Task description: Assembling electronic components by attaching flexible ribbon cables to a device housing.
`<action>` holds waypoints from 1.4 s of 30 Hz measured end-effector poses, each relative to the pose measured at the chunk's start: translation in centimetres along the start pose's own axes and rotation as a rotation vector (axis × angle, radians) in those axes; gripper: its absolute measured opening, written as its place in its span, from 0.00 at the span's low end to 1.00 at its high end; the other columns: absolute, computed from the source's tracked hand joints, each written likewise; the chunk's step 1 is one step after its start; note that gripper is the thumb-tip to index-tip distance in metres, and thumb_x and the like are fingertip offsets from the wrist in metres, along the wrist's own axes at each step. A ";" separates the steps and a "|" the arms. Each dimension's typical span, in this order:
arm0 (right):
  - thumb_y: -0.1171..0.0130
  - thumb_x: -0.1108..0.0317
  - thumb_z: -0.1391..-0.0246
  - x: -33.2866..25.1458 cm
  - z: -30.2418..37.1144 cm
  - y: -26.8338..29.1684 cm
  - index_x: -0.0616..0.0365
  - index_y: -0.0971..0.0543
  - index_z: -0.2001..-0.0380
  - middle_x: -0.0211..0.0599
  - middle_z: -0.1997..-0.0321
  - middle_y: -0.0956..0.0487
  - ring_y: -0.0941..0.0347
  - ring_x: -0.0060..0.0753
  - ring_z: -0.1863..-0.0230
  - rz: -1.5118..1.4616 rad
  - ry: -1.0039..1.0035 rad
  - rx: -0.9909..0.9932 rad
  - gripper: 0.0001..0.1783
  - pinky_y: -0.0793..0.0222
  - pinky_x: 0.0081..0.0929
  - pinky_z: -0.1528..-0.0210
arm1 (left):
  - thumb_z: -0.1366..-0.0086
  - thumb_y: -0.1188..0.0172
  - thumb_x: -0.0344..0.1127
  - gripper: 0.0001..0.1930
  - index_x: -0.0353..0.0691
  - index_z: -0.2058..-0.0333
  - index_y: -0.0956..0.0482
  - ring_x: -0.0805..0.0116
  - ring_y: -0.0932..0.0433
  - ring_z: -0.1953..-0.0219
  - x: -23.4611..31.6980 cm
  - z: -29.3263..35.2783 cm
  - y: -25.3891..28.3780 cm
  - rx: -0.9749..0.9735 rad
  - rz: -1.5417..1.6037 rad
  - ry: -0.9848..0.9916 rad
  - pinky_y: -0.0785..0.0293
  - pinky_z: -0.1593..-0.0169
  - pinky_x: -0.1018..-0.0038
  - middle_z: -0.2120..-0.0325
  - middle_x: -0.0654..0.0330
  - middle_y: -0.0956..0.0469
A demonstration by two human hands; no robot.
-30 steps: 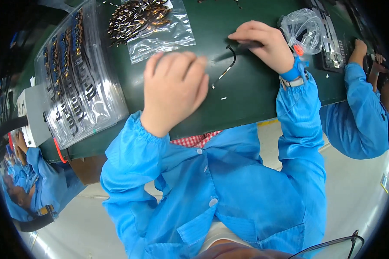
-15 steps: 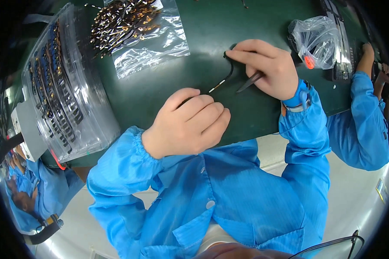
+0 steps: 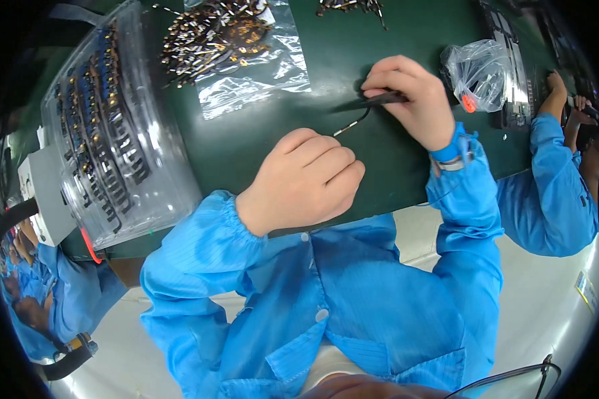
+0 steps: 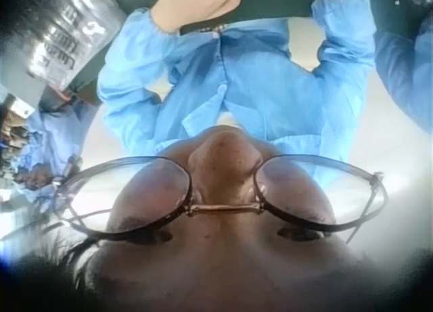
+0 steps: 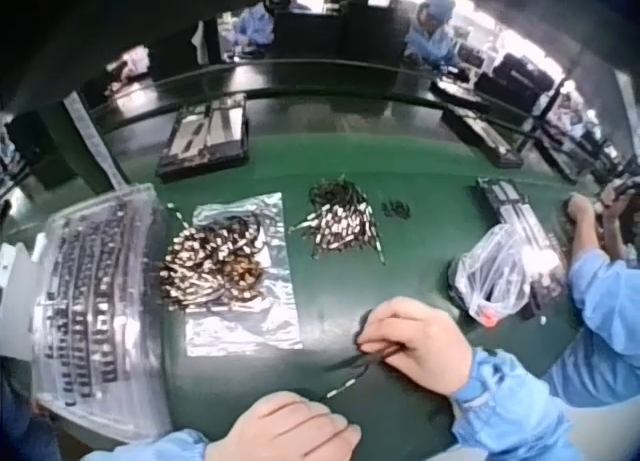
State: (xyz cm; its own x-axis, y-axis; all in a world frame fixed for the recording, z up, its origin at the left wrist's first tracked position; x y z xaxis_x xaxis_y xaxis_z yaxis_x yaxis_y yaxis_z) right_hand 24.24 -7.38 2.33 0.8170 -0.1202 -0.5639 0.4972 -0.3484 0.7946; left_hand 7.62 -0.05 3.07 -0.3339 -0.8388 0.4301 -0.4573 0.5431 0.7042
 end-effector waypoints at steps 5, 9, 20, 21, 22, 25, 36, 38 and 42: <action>0.44 0.77 0.52 -2.4 -5.6 5.5 0.61 0.25 0.67 0.35 0.70 0.26 0.27 0.29 0.67 0.134 0.216 -0.085 0.07 0.32 0.21 0.66 | 0.58 0.41 0.27 0.10 0.43 0.72 0.23 0.65 0.27 0.69 -0.9 1.0 0.6 0.033 0.063 0.047 0.32 0.62 0.71 0.73 0.64 0.26; 0.42 0.71 0.57 -1.1 -12.0 9.4 0.62 0.24 0.72 0.43 0.75 0.24 0.26 0.34 0.72 -0.152 0.106 -0.180 0.07 0.32 0.28 0.67 | 0.57 0.42 0.27 0.09 0.43 0.73 0.24 0.65 0.27 0.69 -0.5 -0.7 0.3 0.045 0.157 0.017 0.32 0.62 0.71 0.73 0.64 0.26; 0.40 0.66 0.58 7.2 -19.8 5.2 0.61 0.22 0.69 0.46 0.73 0.23 0.25 0.42 0.68 0.422 0.181 -0.104 0.12 0.31 0.30 0.65 | 0.56 0.42 0.28 0.08 0.44 0.72 0.24 0.64 0.26 0.68 -1.7 0.3 0.8 0.042 0.157 0.094 0.31 0.62 0.70 0.72 0.64 0.26; 0.40 0.66 0.58 5.8 -19.3 6.0 0.61 0.22 0.68 0.47 0.72 0.23 0.25 0.42 0.68 0.425 0.145 -0.020 0.12 0.31 0.30 0.65 | 0.55 0.42 0.28 0.09 0.44 0.72 0.24 0.64 0.26 0.68 -1.7 0.3 0.8 0.040 0.160 0.097 0.32 0.62 0.70 0.72 0.64 0.26; 0.40 0.66 0.58 3.8 -18.2 7.0 0.61 0.22 0.68 0.47 0.71 0.23 0.25 0.42 0.67 0.431 0.106 0.065 0.13 0.31 0.30 0.65 | 0.55 0.42 0.28 0.09 0.44 0.72 0.24 0.64 0.26 0.68 -1.8 0.3 0.7 0.040 0.160 0.092 0.32 0.62 0.70 0.72 0.64 0.26; 0.42 0.67 0.52 0.5 -12.1 10.4 0.62 0.23 0.65 0.42 0.69 0.23 0.26 0.32 0.67 0.327 -0.053 0.137 0.11 0.32 0.24 0.64 | 0.55 0.42 0.28 0.09 0.44 0.71 0.24 0.64 0.26 0.67 -1.7 -0.2 0.6 0.039 0.169 0.083 0.32 0.62 0.70 0.72 0.63 0.26; 0.43 0.77 0.55 -2.2 5.0 1.1 0.62 0.23 0.70 0.40 0.73 0.25 0.28 0.35 0.74 0.088 0.035 0.053 0.06 0.33 0.24 0.71 | 0.46 0.44 0.34 0.20 0.44 0.53 0.31 0.48 0.40 0.46 -5.2 -0.4 1.8 0.214 -0.480 0.419 0.41 0.47 0.56 0.50 0.51 0.37; 0.44 0.78 0.56 -2.1 4.6 0.5 0.62 0.23 0.70 0.39 0.73 0.25 0.29 0.32 0.75 0.032 0.033 0.090 0.06 0.34 0.23 0.72 | 0.44 0.45 0.42 0.25 0.45 0.47 0.36 0.41 0.47 0.42 -6.0 -0.2 1.6 0.178 -0.733 0.610 0.45 0.46 0.46 0.46 0.46 0.42; 0.44 0.79 0.57 -1.5 1.4 -0.8 0.61 0.22 0.68 0.35 0.71 0.24 0.27 0.23 0.72 -0.198 0.064 0.231 0.10 0.33 0.18 0.69 | 0.44 0.50 0.58 0.35 0.46 0.42 0.43 0.33 0.53 0.41 -9.2 -1.2 0.6 0.208 -0.757 0.809 0.52 0.47 0.36 0.42 0.41 0.49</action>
State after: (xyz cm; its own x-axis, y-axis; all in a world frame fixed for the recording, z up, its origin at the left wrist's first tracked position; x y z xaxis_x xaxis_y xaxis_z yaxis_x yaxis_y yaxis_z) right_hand 22.24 -8.27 2.20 0.7312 0.0268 -0.6816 0.5748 -0.5622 0.5945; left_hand 11.38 7.95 0.26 0.6856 -0.6923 0.2253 -0.4692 -0.1835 0.8638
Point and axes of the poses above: each hand's wrist, its own z-axis away from the middle knuckle, its own y-axis out of the back of the hand, x = y × z, the point moved 4 cm from there along -z, towards the middle knuckle
